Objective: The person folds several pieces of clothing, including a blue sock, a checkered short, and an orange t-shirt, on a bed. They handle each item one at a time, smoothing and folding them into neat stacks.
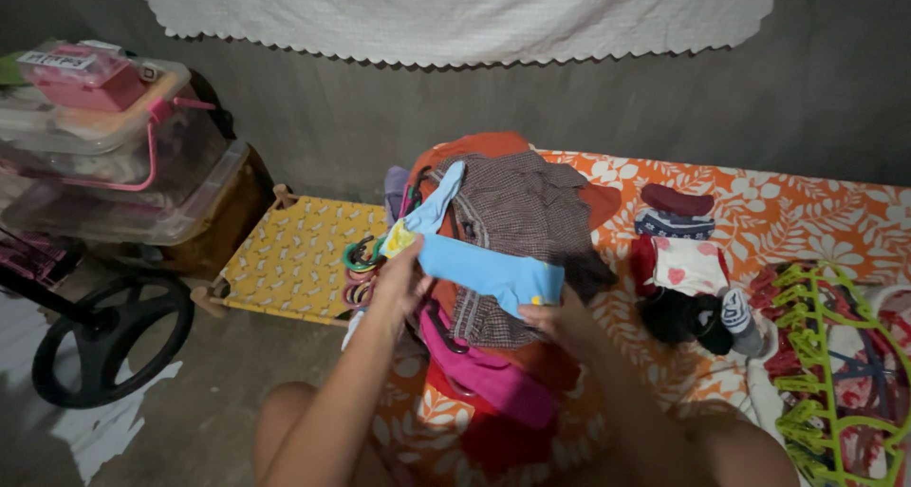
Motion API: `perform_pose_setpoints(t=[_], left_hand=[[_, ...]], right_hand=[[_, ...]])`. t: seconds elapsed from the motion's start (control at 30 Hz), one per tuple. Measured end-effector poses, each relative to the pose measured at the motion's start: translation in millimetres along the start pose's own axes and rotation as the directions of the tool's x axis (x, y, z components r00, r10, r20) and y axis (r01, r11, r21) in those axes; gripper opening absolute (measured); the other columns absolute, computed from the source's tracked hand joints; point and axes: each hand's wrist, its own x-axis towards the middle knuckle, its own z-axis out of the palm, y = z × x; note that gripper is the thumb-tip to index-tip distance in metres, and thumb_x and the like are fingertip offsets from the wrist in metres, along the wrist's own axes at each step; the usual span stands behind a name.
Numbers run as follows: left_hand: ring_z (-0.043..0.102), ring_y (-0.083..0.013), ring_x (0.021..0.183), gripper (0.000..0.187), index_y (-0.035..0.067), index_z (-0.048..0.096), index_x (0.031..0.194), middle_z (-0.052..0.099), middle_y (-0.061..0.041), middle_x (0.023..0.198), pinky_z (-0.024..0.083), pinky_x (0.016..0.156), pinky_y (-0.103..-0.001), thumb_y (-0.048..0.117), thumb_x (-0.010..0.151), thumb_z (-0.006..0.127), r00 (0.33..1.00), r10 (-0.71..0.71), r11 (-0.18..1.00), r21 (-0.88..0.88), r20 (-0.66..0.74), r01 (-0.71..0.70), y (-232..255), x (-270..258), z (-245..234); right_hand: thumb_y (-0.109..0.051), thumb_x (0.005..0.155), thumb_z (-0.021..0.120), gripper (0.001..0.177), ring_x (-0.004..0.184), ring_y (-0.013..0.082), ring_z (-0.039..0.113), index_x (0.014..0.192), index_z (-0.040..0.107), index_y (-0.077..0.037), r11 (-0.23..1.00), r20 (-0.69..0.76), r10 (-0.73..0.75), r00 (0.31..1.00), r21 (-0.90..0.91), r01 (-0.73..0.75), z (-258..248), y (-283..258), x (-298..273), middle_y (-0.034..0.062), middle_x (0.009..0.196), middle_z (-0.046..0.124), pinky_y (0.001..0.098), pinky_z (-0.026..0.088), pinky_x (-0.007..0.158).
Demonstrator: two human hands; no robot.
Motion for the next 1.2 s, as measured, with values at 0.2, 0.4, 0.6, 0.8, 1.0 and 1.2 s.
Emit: perform_pose_setpoints(t=[0.2,0.4,0.6,0.8,1.0,1.2], left_hand=[[0.073,-0.0171,0.09,0.024,0.003,0.074,0.114,0.077,-0.006,0.103,0.059,0.082,-0.03,0.021,0.098,0.067,0.988,0.123,0.992,-0.015,0.098,-0.123,-10.2,27.7,-33.3],[0.073,-0.0323,0.097,0.015,0.006,0.071,0.11,0.073,-0.016,0.103,0.055,0.086,-0.039,0.013,0.099,0.064,0.697,0.649,0.139,0.853,0.305,-0.503,22.2,-38.4,-19.9],[0.057,-0.0414,0.114,0.044,0.003,0.069,0.117,0.062,-0.02,0.115,0.048,0.097,-0.047,-0.001,0.074,0.067,0.537,0.679,-0.184,0.824,0.501,-0.536,75.7,-94.5,-8.7],[0.068,-0.0335,0.1,0.026,0.005,0.07,0.107,0.066,-0.015,0.11,0.056,0.085,-0.041,0.01,0.082,0.074,0.64,0.575,-0.048,0.802,0.51,-0.596,90.7,-82.1,-11.3],[0.072,-0.0286,0.083,0.013,0.0,0.071,0.097,0.071,-0.015,0.093,0.058,0.073,-0.037,0.008,0.087,0.073,0.524,0.645,-0.087,0.735,0.556,-0.673,92.3,-66.6,16.6],[0.073,-0.0181,0.074,0.016,-0.001,0.07,0.097,0.073,-0.012,0.084,0.057,0.067,-0.031,0.012,0.088,0.075,0.514,0.644,0.104,0.6,0.567,-0.793,65.3,-76.6,101.6]], right_hand=[[-0.015,0.06,0.088,0.091,0.108,0.0159,0.059,0.142,0.049,-0.006,0.97,0.04,-0.014,0.999,-0.241,0.023,-10.6,-9.3,-10.7,0.0033,0.119,0.061,0.0324,0.052,0.09],[-0.024,0.058,0.093,0.104,0.122,0.0215,0.055,0.146,0.041,-0.006,0.92,0.104,-0.05,0.993,-0.383,0.087,-29.4,12.9,1.5,0.0101,0.131,0.056,0.037,0.047,0.102],[-0.042,0.064,0.091,0.102,0.124,0.0242,0.057,0.143,0.038,-0.005,0.8,-0.129,-0.171,0.977,-0.596,0.062,-67.3,36.6,23.4,0.0136,0.136,0.055,0.0412,0.05,0.101],[-0.027,0.076,0.087,0.065,0.114,0.0259,0.064,0.128,0.058,-0.002,0.59,-0.11,-0.565,0.817,-0.747,0.307,-60.1,17.4,37.8,0.0132,0.124,0.062,0.0398,0.053,0.099],[-0.015,0.085,0.079,0.043,0.105,0.0212,0.072,0.123,0.064,-0.003,0.701,-0.003,-0.533,0.846,-0.562,0.439,6.9,-43.0,38.9,0.0106,0.119,0.068,0.033,0.06,0.085],[-0.017,0.087,0.077,0.043,0.103,0.0236,0.07,0.124,0.061,-0.001,0.776,-0.049,-0.431,0.901,-0.53,0.342,81.0,-78.3,55.2,0.0108,0.118,0.062,0.0332,0.066,0.073]])
